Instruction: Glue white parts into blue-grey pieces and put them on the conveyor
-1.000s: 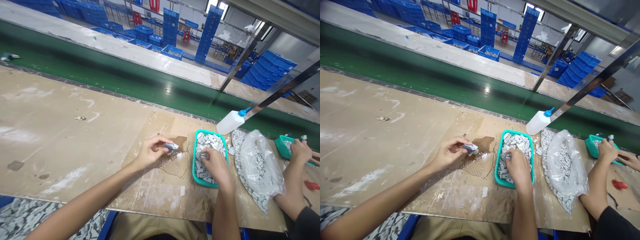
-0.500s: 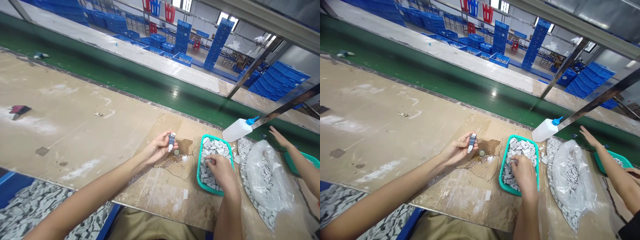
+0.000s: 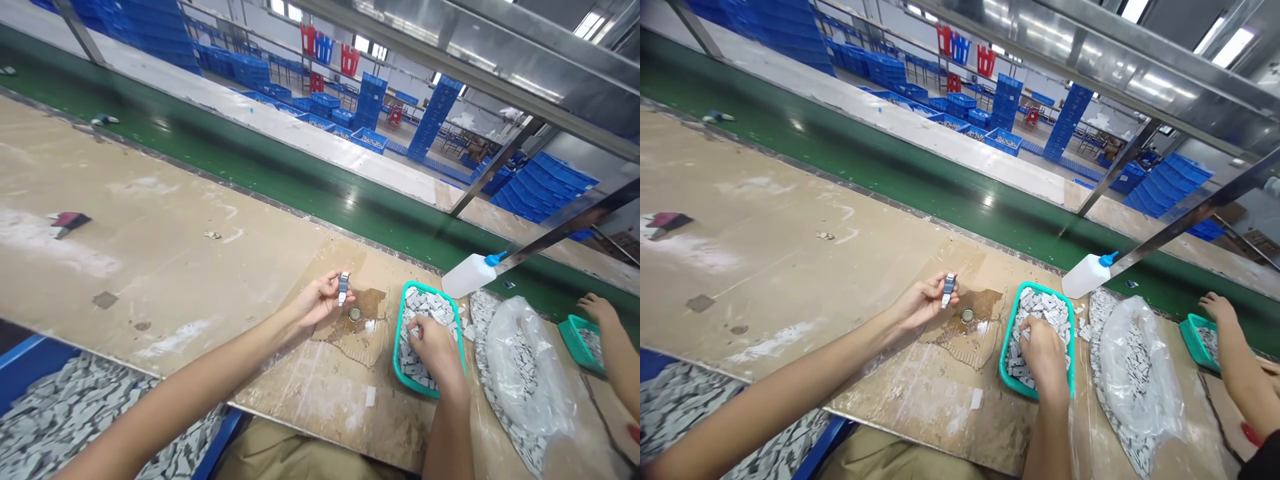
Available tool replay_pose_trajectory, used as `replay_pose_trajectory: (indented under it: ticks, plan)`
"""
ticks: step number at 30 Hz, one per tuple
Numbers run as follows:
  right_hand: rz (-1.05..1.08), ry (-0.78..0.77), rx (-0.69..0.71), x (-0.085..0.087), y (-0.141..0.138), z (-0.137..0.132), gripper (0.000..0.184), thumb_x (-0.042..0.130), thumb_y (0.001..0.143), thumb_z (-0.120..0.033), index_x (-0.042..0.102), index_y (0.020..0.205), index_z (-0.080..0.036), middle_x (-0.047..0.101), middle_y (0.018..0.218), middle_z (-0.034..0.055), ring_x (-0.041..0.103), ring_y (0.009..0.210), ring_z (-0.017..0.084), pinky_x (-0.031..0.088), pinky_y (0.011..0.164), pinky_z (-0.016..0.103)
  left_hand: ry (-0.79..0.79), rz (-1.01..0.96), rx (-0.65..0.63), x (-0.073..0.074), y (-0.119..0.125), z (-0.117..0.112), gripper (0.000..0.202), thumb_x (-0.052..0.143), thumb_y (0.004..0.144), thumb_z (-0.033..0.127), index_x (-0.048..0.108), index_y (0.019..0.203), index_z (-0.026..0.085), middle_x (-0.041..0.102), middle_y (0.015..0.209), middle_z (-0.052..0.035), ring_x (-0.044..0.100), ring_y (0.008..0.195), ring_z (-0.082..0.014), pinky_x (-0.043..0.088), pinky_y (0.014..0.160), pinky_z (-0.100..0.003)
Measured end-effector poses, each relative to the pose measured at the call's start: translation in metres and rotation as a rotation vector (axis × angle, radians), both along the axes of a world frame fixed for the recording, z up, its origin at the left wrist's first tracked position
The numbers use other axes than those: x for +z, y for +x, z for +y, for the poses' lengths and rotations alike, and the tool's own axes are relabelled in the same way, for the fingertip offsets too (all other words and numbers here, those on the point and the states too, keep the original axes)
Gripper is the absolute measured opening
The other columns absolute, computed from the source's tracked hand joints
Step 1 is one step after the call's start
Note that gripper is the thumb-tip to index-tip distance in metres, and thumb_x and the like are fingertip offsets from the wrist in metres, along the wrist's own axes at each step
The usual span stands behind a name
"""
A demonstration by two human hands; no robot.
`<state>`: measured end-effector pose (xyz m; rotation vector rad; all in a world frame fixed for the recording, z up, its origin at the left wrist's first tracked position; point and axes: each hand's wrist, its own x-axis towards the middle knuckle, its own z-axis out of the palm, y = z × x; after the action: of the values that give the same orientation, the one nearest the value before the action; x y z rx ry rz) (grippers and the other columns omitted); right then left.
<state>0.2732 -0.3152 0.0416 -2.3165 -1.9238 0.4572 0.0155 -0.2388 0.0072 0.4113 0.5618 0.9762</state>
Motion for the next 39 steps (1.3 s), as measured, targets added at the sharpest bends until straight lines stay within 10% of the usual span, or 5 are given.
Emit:
replay_pose_trajectory:
  ticks: [14, 22, 39]
  plan:
    - [0.293, 0.158, -0.023, 0.002, 0.017, 0.004, 0.036, 0.054, 0.08, -0.014, 0.073, 0.111, -0.018, 0.067, 0.071, -0.0012, 0.061, 0.065, 0.016, 0.042, 0.068, 0.024, 0.077, 0.155, 0.29, 0.012, -0.011, 0.027, 0.034, 0.051, 0.083, -0.003, 0.063, 0.11, 0.013, 0.067, 0.078, -0.005, 0.07, 0.068, -0.0164, 0.062, 0.061, -0.025]
    - [0.43, 0.342, -0.096, -0.004, 0.027, 0.019, 0.03, 0.052, 0.087, -0.026, 0.075, 0.104, -0.015, 0.069, 0.07, 0.001, 0.064, 0.065, 0.018, 0.048, 0.07, 0.029, -0.166, -0.056, 0.557, 0.014, -0.056, 0.06, 0.019, 0.044, 0.095, 0.006, 0.063, 0.093, 0.013, 0.066, 0.068, -0.0035, 0.063, 0.059, -0.0114, 0.054, 0.053, -0.017]
    - [0.502, 0.417, -0.05, -0.014, 0.028, 0.026, 0.025, 0.062, 0.096, -0.037, 0.066, 0.109, -0.015, 0.068, 0.109, 0.006, 0.067, 0.095, 0.019, 0.057, 0.085, 0.04, -0.128, 0.028, 0.442, 0.018, -0.067, 0.046, 0.034, 0.03, 0.104, 0.015, 0.055, 0.081, 0.012, 0.058, 0.066, -0.0014, 0.055, 0.062, -0.0075, 0.051, 0.062, -0.016]
